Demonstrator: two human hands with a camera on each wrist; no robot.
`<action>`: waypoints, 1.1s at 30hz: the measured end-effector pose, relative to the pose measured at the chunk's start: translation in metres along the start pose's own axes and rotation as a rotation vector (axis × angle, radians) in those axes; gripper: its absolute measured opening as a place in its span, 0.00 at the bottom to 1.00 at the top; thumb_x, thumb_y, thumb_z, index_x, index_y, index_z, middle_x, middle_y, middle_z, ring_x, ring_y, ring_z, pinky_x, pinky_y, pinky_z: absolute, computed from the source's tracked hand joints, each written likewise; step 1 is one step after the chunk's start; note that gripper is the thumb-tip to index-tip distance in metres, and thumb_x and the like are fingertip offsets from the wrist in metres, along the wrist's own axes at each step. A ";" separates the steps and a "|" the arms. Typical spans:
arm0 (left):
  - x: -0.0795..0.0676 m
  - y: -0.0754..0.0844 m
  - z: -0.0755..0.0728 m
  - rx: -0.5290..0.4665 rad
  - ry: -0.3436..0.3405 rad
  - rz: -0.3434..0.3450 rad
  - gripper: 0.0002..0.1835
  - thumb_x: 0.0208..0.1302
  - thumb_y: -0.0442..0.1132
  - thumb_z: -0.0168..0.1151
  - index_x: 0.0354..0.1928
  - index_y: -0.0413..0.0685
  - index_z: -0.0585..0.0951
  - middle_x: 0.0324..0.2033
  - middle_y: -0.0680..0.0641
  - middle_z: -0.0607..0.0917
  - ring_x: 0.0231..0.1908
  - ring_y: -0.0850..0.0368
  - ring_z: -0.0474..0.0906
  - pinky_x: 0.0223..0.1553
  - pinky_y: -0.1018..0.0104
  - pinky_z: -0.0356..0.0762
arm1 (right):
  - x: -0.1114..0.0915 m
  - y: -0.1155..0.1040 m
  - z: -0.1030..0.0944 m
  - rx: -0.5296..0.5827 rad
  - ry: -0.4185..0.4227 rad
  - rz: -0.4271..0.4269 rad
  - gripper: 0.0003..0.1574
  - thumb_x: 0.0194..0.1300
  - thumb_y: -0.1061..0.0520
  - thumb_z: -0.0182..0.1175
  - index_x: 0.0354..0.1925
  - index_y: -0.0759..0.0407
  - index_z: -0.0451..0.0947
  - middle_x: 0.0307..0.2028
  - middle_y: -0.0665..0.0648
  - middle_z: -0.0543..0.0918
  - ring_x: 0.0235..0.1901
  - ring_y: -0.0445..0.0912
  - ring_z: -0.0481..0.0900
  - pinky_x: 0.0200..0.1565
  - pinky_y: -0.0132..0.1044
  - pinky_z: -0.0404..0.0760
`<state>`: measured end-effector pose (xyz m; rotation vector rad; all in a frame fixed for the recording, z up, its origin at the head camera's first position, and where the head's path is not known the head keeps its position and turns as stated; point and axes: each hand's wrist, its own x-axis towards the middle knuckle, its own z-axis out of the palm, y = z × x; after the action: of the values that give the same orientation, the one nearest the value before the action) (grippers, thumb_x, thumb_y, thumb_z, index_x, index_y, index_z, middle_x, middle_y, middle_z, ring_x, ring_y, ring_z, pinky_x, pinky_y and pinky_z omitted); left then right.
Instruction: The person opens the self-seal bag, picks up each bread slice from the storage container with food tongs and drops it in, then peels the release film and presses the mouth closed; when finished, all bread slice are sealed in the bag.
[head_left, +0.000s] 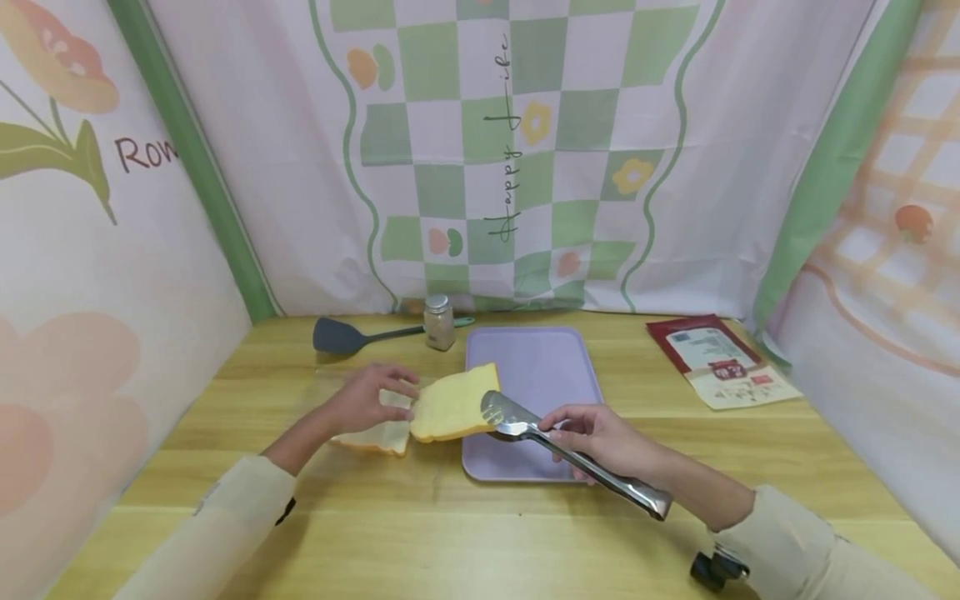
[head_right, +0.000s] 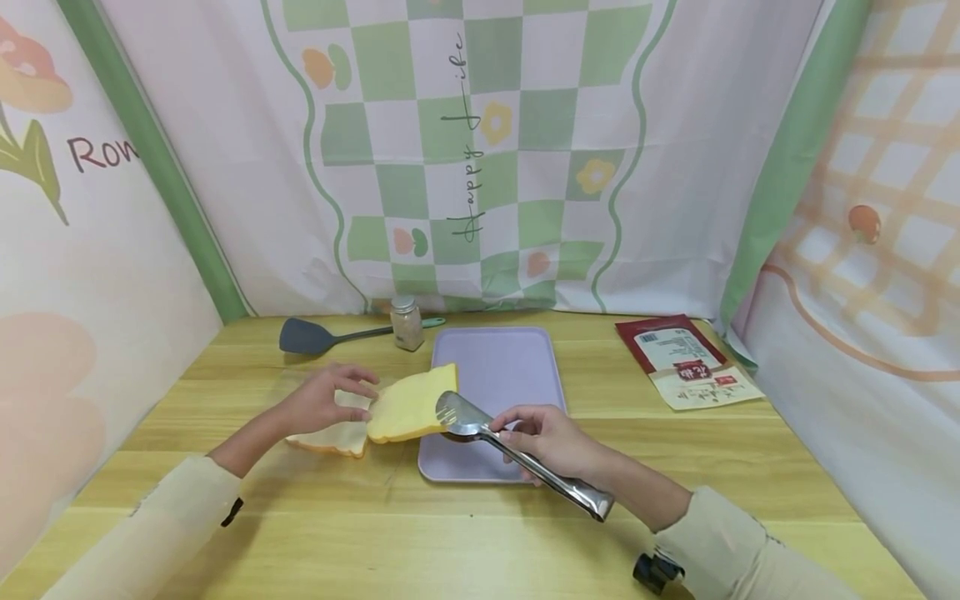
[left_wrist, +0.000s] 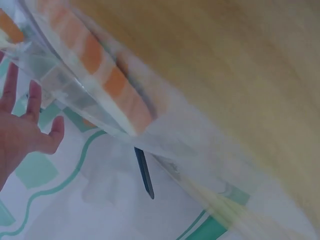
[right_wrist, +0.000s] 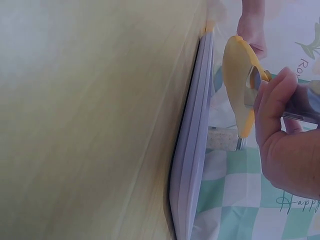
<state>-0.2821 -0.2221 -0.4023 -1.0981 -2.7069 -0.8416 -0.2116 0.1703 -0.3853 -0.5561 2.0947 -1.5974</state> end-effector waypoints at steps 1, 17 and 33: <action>0.000 0.000 0.001 0.001 0.005 -0.005 0.15 0.56 0.43 0.75 0.44 0.47 0.88 0.53 0.45 0.84 0.57 0.42 0.77 0.60 0.40 0.68 | 0.000 0.001 0.000 -0.001 0.000 -0.001 0.19 0.72 0.57 0.58 0.55 0.68 0.74 0.31 0.62 0.83 0.17 0.43 0.77 0.18 0.31 0.77; -0.002 -0.001 -0.001 -0.139 0.062 -0.061 0.12 0.58 0.38 0.73 0.43 0.43 0.88 0.53 0.43 0.84 0.57 0.41 0.77 0.58 0.44 0.73 | -0.009 0.001 0.013 -0.005 0.037 0.031 0.17 0.71 0.58 0.59 0.54 0.67 0.76 0.28 0.60 0.80 0.16 0.44 0.78 0.17 0.32 0.77; 0.000 -0.004 -0.001 -0.246 0.110 -0.062 0.10 0.58 0.36 0.72 0.42 0.42 0.88 0.53 0.42 0.84 0.58 0.43 0.77 0.57 0.47 0.76 | -0.016 -0.008 0.046 0.134 0.123 0.107 0.20 0.71 0.57 0.58 0.57 0.67 0.74 0.31 0.64 0.85 0.17 0.42 0.78 0.19 0.31 0.77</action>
<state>-0.2846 -0.2248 -0.4035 -0.9788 -2.6106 -1.2333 -0.1717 0.1411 -0.3862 -0.3025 2.0475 -1.7324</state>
